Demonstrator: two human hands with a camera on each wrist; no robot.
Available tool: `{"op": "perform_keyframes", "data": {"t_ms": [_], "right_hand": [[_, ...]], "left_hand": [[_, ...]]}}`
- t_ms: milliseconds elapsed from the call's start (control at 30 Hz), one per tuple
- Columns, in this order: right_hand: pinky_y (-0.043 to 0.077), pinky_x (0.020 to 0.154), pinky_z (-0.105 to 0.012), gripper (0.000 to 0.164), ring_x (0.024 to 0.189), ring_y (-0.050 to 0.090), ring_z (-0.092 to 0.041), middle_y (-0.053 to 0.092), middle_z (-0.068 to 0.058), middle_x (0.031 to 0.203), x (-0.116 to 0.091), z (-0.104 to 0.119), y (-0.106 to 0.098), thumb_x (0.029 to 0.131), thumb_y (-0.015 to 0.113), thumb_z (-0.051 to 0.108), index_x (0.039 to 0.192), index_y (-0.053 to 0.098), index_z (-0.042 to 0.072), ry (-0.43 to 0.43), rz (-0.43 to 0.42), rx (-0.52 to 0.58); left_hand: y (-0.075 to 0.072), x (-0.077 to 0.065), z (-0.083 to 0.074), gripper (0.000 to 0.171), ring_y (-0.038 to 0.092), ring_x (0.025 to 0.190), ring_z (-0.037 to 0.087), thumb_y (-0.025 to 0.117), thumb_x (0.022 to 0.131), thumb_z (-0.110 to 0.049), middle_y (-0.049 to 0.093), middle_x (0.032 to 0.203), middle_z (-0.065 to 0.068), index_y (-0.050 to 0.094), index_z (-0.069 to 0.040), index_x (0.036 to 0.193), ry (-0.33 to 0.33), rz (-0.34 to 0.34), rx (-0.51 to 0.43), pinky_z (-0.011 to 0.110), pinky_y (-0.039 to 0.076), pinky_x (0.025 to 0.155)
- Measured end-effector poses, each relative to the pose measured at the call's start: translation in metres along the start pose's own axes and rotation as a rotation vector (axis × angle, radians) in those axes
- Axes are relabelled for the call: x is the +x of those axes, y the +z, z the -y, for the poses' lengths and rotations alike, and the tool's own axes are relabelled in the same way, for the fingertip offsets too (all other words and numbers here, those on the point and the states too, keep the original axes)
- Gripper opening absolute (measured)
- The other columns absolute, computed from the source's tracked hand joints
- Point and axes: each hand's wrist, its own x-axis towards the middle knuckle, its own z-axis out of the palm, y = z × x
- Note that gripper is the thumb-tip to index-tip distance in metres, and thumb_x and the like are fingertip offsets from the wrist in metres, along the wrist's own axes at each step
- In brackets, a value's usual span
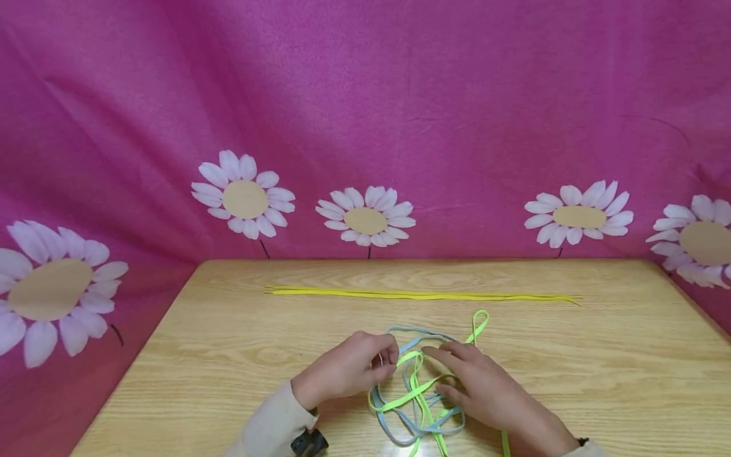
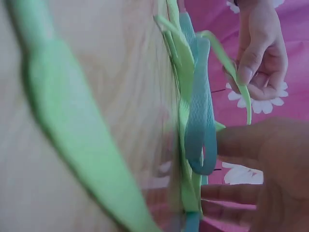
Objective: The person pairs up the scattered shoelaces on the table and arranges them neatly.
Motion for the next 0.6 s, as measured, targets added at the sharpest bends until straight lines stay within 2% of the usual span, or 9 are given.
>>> {"op": "perform_keyframes", "data": {"t_ms": [100,200,333,433,533,600], "right_hand": [[0.049,0.079,-0.043,0.054,0.096,0.056,-0.021,0.057,-0.002,0.113,0.000,0.002,0.002,0.086,0.073,0.022,0.137,0.053,0.018,0.025,0.016,-0.025],[0.046,0.071,-0.036,0.054,0.081,0.051,-0.011,0.055,0.005,0.098,-0.001,0.004,0.003,0.088,0.072,0.024,0.137,0.052,0.016,0.062,0.049,0.002],[0.040,0.059,-0.027,0.038,0.065,0.044,-0.002,0.048,0.013,0.077,-0.001,0.005,0.003,0.090,0.069,0.028,0.124,0.059,0.015,0.083,0.080,0.070],[0.035,0.051,-0.025,0.028,0.056,0.040,-0.001,0.044,0.015,0.064,0.000,0.007,0.002,0.093,0.061,0.040,0.110,0.065,0.017,0.105,0.110,0.136],[0.035,0.048,-0.024,0.039,0.051,0.039,-0.001,0.043,0.015,0.056,0.000,0.011,0.002,0.095,0.051,0.053,0.106,0.067,0.019,0.149,0.137,0.184],[0.035,0.047,-0.024,0.039,0.050,0.040,-0.001,0.043,0.015,0.055,-0.001,0.013,0.002,0.095,0.050,0.054,0.103,0.068,0.020,0.142,0.137,0.210]], "left_hand": [[0.000,-0.001,0.000,0.008,0.050,0.068,0.000,0.059,0.092,-0.001,0.057,0.076,-0.008,0.059,-0.008,0.091,0.009,-0.009,-0.002,0.016,0.045,0.062],[-0.001,-0.001,0.001,0.009,0.049,0.065,0.001,0.057,0.091,0.001,0.056,0.076,-0.008,0.060,-0.005,0.096,0.015,-0.001,-0.014,0.017,0.045,0.061],[-0.001,-0.001,0.001,0.016,0.048,0.067,0.003,0.062,0.086,0.002,0.054,0.076,-0.009,0.062,-0.005,0.100,-0.006,0.019,-0.014,0.017,0.044,0.063],[0.001,-0.001,0.001,0.020,0.048,0.071,0.004,0.066,0.083,0.002,0.054,0.078,-0.008,0.062,-0.006,0.101,-0.013,0.024,0.000,0.017,0.043,0.065],[0.004,-0.001,-0.002,0.020,0.050,0.074,0.005,0.066,0.084,0.002,0.057,0.081,-0.006,0.062,-0.007,0.102,0.006,0.024,-0.008,0.017,0.044,0.068],[0.007,-0.001,-0.006,0.021,0.052,0.076,0.003,0.066,0.084,0.002,0.059,0.083,-0.006,0.062,-0.008,0.103,0.030,0.026,-0.022,0.017,0.045,0.070]]}}
